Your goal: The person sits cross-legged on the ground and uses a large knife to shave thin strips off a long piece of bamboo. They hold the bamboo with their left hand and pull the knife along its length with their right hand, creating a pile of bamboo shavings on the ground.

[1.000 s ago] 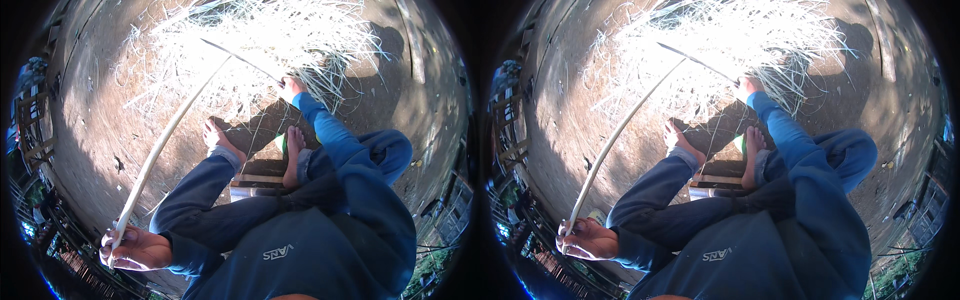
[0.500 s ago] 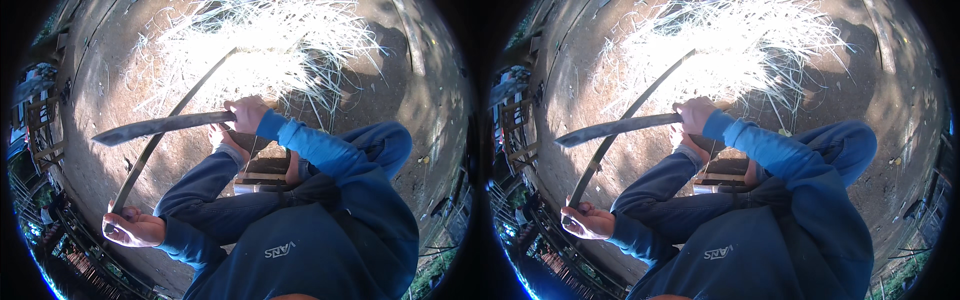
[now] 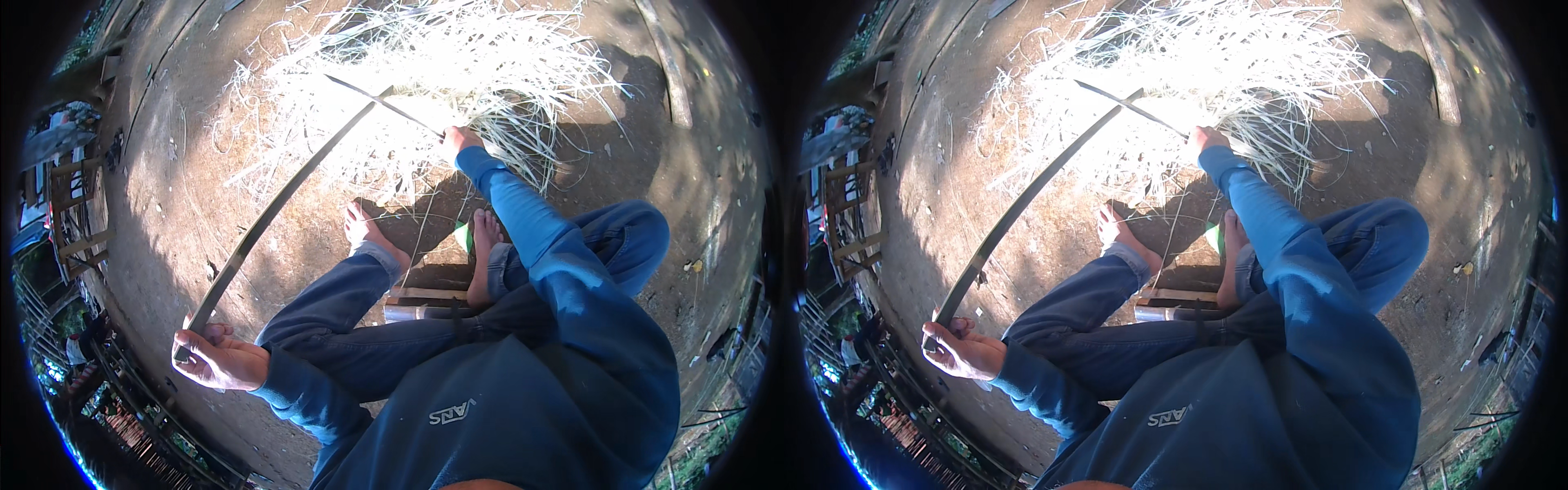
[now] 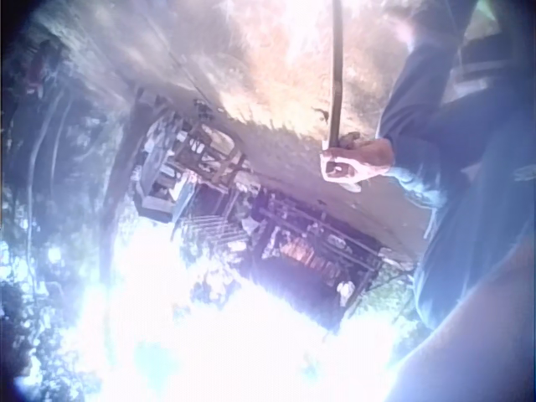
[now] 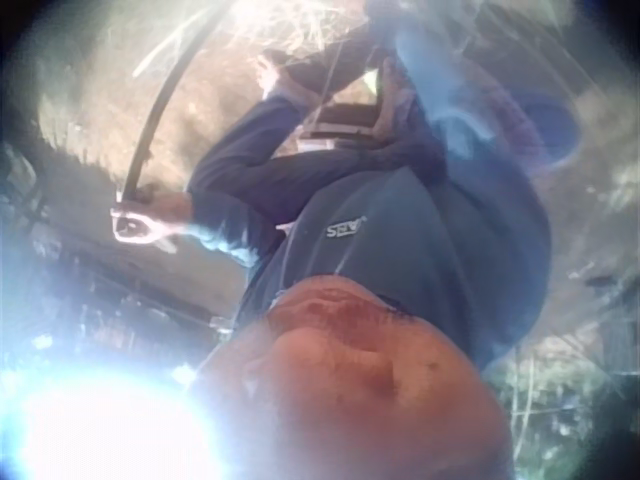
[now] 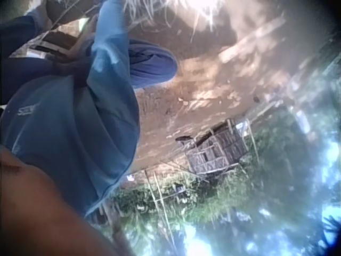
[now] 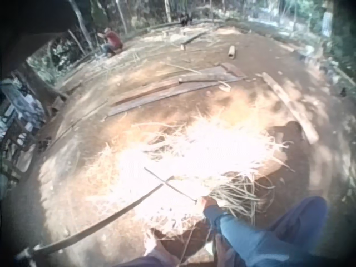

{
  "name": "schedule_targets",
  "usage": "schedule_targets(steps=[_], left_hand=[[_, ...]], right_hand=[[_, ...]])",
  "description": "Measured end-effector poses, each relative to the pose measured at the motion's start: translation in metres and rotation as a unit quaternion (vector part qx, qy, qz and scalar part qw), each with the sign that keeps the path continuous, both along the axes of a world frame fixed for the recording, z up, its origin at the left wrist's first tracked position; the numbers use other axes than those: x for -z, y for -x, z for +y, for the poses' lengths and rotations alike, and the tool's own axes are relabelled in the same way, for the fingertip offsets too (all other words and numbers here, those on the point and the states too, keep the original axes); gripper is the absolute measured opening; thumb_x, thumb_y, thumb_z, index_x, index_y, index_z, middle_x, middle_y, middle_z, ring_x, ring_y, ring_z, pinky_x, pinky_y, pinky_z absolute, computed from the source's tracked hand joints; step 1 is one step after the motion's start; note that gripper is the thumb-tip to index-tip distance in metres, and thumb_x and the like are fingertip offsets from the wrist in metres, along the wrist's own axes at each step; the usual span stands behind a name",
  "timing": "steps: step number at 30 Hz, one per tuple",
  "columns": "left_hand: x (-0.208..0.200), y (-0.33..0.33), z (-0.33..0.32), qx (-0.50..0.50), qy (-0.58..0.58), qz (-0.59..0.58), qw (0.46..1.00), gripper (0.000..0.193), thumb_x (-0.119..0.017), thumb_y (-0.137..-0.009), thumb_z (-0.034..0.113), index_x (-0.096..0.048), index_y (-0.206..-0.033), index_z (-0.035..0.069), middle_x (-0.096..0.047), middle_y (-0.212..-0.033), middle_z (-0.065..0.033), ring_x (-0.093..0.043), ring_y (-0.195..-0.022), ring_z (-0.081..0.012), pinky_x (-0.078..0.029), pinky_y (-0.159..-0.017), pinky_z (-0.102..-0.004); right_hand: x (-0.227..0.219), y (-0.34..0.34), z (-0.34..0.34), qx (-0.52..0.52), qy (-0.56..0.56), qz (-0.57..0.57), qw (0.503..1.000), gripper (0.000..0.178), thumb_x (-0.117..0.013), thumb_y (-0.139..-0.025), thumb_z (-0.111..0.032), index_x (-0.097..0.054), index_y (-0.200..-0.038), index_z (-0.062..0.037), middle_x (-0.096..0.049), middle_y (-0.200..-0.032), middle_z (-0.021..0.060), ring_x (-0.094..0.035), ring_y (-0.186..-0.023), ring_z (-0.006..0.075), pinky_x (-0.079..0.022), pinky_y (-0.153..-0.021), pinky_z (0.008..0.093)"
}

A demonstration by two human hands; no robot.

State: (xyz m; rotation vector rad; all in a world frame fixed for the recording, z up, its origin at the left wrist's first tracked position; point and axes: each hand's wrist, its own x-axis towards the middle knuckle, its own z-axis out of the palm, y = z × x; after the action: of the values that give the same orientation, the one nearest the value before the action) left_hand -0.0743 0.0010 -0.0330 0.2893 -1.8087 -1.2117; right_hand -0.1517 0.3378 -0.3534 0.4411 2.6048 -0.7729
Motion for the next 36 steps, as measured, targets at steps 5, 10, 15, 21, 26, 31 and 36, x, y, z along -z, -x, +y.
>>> schedule_targets(steps=[5,10,15,21,26,31,36], left_hand=[[0.006,-0.004,-0.012,0.012,-0.01,-0.004,1.0,0.023,-0.062,-0.094,0.021,-0.047,-0.088,0.006,-0.057,-0.069,-0.0071,-0.046,-0.052,-0.0066,-0.036,-0.048,-0.0214],[0.004,0.001,-0.006,-0.003,-0.033,0.005,0.999,0.024,-0.068,-0.09,0.022,-0.052,-0.091,0.004,-0.058,-0.065,-0.0069,-0.047,-0.051,-0.009,-0.036,-0.047,-0.0219],[0.004,-0.008,-0.021,0.0,-0.024,0.008,1.0,0.024,-0.068,-0.089,0.022,-0.053,-0.093,0.003,-0.061,-0.068,-0.0082,-0.049,-0.05,-0.0098,-0.037,-0.047,-0.0216],[0.003,0.001,-0.007,0.008,-0.028,0.015,0.999,0.024,-0.068,-0.09,0.022,-0.052,-0.09,0.005,-0.06,-0.066,-0.0071,-0.05,-0.051,-0.0102,-0.038,-0.048,-0.0218],[0.002,-0.003,-0.004,-0.016,-0.043,-0.003,0.999,0.023,-0.068,-0.09,0.023,-0.052,-0.089,0.006,-0.058,-0.064,-0.0054,-0.049,-0.051,-0.0094,-0.038,-0.048,-0.0212],[0.007,-0.003,-0.031,-0.024,0.032,-0.037,0.998,0.023,-0.067,-0.091,0.024,-0.054,-0.091,0.005,-0.058,-0.065,-0.0044,-0.048,-0.052,-0.009,-0.037,-0.049,-0.0208],[-0.001,-0.014,-0.026,0.043,0.021,-0.051,0.998,0.032,-0.069,-0.088,0.019,-0.057,-0.113,0.004,-0.068,-0.09,-0.0144,-0.062,-0.067,-0.0137,-0.043,-0.056,-0.0189]], right_hand=[[0.03,-0.015,-0.009,-0.009,-0.038,0.041,0.998,0.029,-0.059,-0.085,-0.037,-0.066,-0.094,-0.0102,-0.069,-0.085,0.0149,-0.067,-0.085,0.033,-0.052,-0.075,0.0439],[0.018,-0.018,0.011,-0.01,-0.059,-0.003,0.998,0.024,-0.058,-0.087,-0.029,-0.067,-0.097,-0.0099,-0.069,-0.087,0.0165,-0.068,-0.084,0.0325,-0.052,-0.077,0.0438],[-0.025,-0.03,-0.014,-0.11,-0.019,0.038,0.993,0.026,-0.053,-0.088,-0.022,-0.068,-0.097,-0.0028,-0.069,-0.095,0.0197,-0.069,-0.088,0.0322,-0.054,-0.079,0.0421],[-0.004,-0.019,0.008,-0.027,-0.085,0.013,0.996,0.026,-0.051,-0.086,-0.018,-0.069,-0.097,-0.0033,-0.069,-0.096,0.0192,-0.067,-0.093,0.0332,-0.053,-0.082,0.0419],[-0.005,-0.042,0.014,-0.065,-0.018,0.05,0.996,0.029,-0.057,-0.087,-0.034,-0.067,-0.095,-0.0074,-0.068,-0.087,0.0177,-0.066,-0.085,0.0359,-0.052,-0.076,0.0455],[0.01,-0.039,0.021,0.087,-0.041,-0.064,0.993,0.033,-0.059,-0.082,-0.029,-0.071,-0.096,-0.0016,-0.07,-0.094,0.0199,-0.068,-0.094,0.0324,-0.054,-0.081,0.0409],[0.009,-0.054,0.033,0.106,0.116,-0.108,0.982,0.038,-0.061,-0.082,-0.035,-0.067,-0.079,0.0024,-0.067,-0.069,0.0169,-0.067,-0.062,0.0255,-0.054,-0.06,0.0383]])
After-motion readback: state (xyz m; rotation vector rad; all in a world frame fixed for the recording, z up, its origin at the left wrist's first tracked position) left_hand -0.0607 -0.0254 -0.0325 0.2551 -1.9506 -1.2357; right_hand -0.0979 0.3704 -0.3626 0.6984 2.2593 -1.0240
